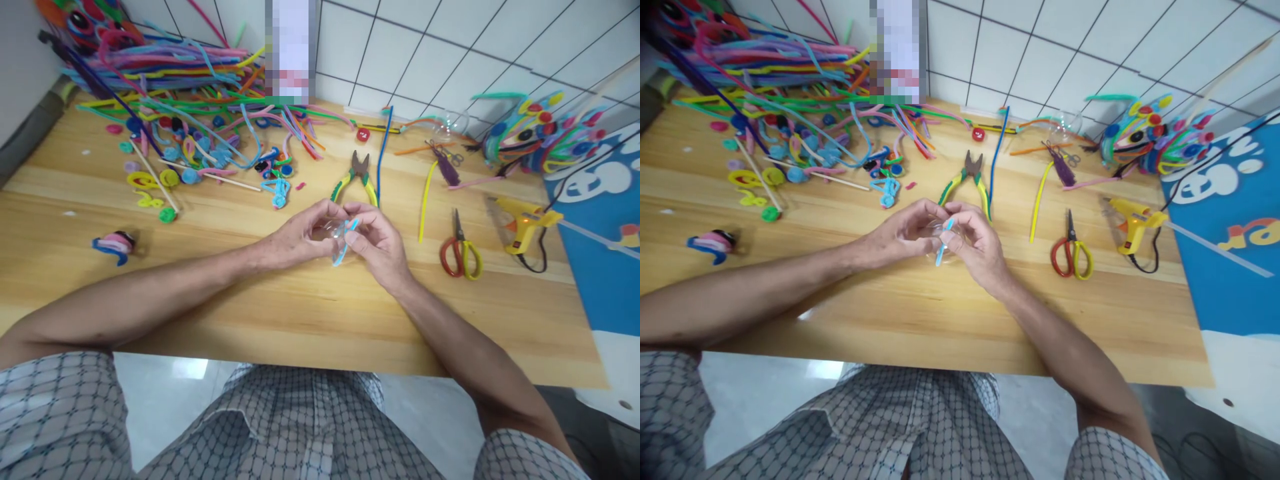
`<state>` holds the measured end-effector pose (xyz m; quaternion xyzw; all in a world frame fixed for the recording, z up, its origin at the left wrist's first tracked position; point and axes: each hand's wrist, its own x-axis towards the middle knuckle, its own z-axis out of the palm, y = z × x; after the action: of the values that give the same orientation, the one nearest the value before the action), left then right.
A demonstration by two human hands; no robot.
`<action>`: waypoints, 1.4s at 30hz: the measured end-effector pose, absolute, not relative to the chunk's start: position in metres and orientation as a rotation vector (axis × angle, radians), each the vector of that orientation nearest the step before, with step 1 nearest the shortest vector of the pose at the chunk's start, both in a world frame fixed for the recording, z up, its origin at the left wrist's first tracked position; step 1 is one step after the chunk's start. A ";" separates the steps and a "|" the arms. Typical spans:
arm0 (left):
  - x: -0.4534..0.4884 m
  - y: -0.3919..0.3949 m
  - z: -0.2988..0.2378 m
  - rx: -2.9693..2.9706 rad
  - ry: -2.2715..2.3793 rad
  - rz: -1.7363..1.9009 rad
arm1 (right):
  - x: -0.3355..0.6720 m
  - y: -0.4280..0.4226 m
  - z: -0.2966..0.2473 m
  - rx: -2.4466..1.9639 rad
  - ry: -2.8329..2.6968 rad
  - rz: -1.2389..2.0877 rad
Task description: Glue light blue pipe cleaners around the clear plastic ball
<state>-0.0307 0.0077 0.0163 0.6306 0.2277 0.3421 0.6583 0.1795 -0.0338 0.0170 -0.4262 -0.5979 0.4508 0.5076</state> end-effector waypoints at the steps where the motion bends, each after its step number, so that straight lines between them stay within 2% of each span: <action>1: -0.030 0.008 0.016 1.418 0.513 0.781 | 0.179 -0.034 0.018 -1.032 -1.439 1.094; 21: -0.033 0.003 0.013 1.773 0.460 1.003 | 0.180 -0.033 0.027 -1.054 -1.252 1.410; 32: -0.034 -0.003 0.015 2.024 0.717 1.003 | 0.178 -0.033 0.029 -1.055 -1.293 1.383; 42: -0.032 -0.001 0.017 1.876 0.733 0.885 | 0.179 -0.032 0.024 -1.029 -1.340 1.298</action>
<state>-0.0317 -0.0006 0.0173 0.7598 0.2969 0.3586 0.4538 0.1793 -0.0317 0.0245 -0.4226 -0.5502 0.5331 0.4843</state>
